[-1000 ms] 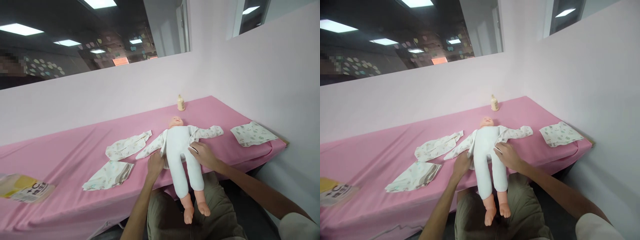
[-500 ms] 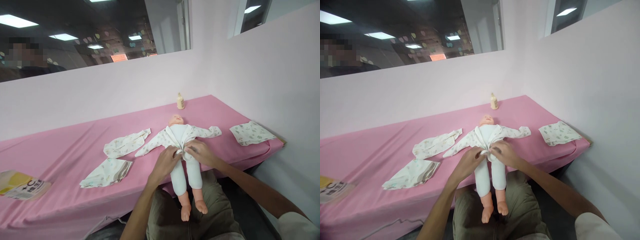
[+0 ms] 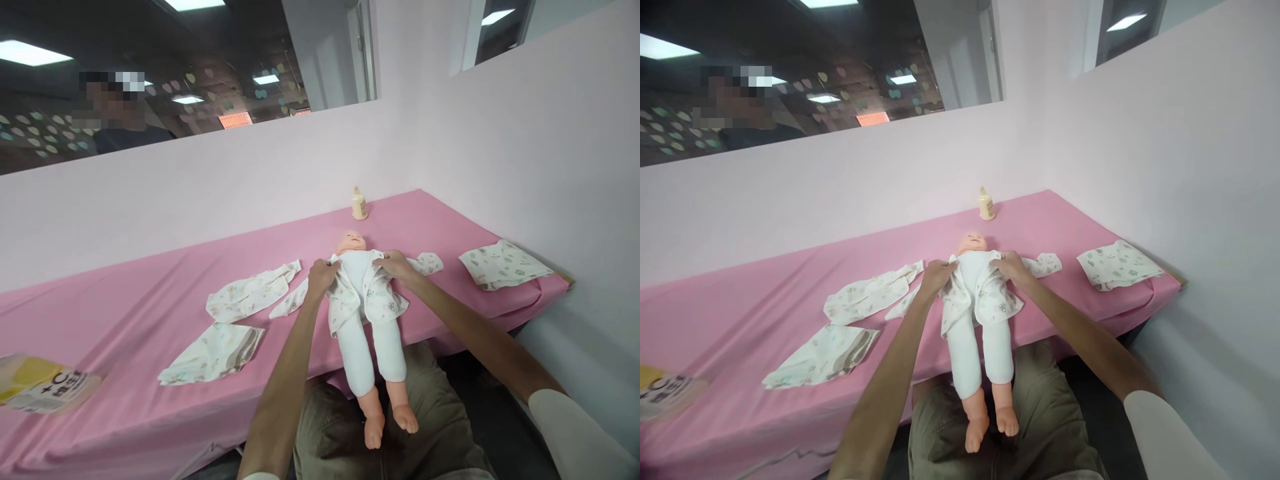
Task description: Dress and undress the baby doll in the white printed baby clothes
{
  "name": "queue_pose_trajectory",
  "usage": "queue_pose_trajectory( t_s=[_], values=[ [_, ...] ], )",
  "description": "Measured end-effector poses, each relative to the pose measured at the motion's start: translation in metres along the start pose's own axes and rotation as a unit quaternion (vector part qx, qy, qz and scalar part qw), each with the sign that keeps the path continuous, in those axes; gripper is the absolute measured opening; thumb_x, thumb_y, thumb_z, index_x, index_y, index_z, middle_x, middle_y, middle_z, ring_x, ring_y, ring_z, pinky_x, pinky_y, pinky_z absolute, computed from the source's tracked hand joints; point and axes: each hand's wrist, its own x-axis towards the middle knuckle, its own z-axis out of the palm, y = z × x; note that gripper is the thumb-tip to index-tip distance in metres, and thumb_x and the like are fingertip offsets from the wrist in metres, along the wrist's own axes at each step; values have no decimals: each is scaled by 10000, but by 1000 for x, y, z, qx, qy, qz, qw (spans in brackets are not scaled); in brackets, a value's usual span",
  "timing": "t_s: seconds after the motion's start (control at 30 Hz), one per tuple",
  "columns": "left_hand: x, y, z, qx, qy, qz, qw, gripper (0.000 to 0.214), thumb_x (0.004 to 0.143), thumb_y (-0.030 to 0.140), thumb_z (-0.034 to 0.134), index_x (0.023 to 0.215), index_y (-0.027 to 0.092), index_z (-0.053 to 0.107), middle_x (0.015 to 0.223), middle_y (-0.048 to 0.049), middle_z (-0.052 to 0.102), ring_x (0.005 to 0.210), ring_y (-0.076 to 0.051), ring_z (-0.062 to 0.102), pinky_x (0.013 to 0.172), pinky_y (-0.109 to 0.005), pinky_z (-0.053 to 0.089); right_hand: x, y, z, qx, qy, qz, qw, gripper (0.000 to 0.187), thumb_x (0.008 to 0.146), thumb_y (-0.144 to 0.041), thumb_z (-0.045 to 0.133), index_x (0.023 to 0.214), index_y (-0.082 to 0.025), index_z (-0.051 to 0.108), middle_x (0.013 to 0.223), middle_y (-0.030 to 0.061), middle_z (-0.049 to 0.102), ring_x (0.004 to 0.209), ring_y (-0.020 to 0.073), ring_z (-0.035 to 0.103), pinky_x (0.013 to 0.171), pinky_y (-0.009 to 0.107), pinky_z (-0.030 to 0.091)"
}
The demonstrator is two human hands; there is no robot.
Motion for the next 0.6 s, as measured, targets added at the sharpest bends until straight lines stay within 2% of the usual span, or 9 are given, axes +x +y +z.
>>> queue_pose_trajectory(
  t_s=[0.13, 0.23, 0.43, 0.6],
  values=[
    [9, 3, 5, -3, 45, 29, 999, 194, 791, 314, 473, 642, 191, 486, 640, 0, 554, 649, -142, 538, 592, -245, 348, 5, -5, 6, 13, 47, -32, 998, 105, 692, -211, 534, 680, -205, 430, 600, -55, 435, 548, 98, 433, 479, 211, 323],
    [9, 10, 9, 10, 90, 44, 995, 131, 805, 251, 433, 724, 193, 519, 752, -27, 610, 751, -168, 568, 653, -261, 364, 12, -11, 14, 17, 91, -67, 993, 72, 715, -223, 494, 713, -212, 423, 671, -50, 462, 608, 101, 432, 520, 204, 332],
    [7, 17, 17, 99, 149, 82, 981, 242, 909, 216, 350, 890, 180, 589, 929, -97, 645, 904, -221, 595, 747, -299, 389, 30, -16, 32, 7, 132, -123, 984, 93, 756, -282, 471, 706, -204, 470, 698, -37, 523, 670, 120, 471, 608, 219, 361],
    [8, 18, 20, 107, 177, 113, 972, 287, 931, 197, 331, 1022, 171, 602, 1053, -105, 631, 961, -225, 593, 784, -309, 403, 39, -18, 39, 6, 143, -126, 982, 158, 775, -322, 472, 701, -194, 530, 660, -30, 539, 641, 127, 478, 597, 227, 359]
  ],
)
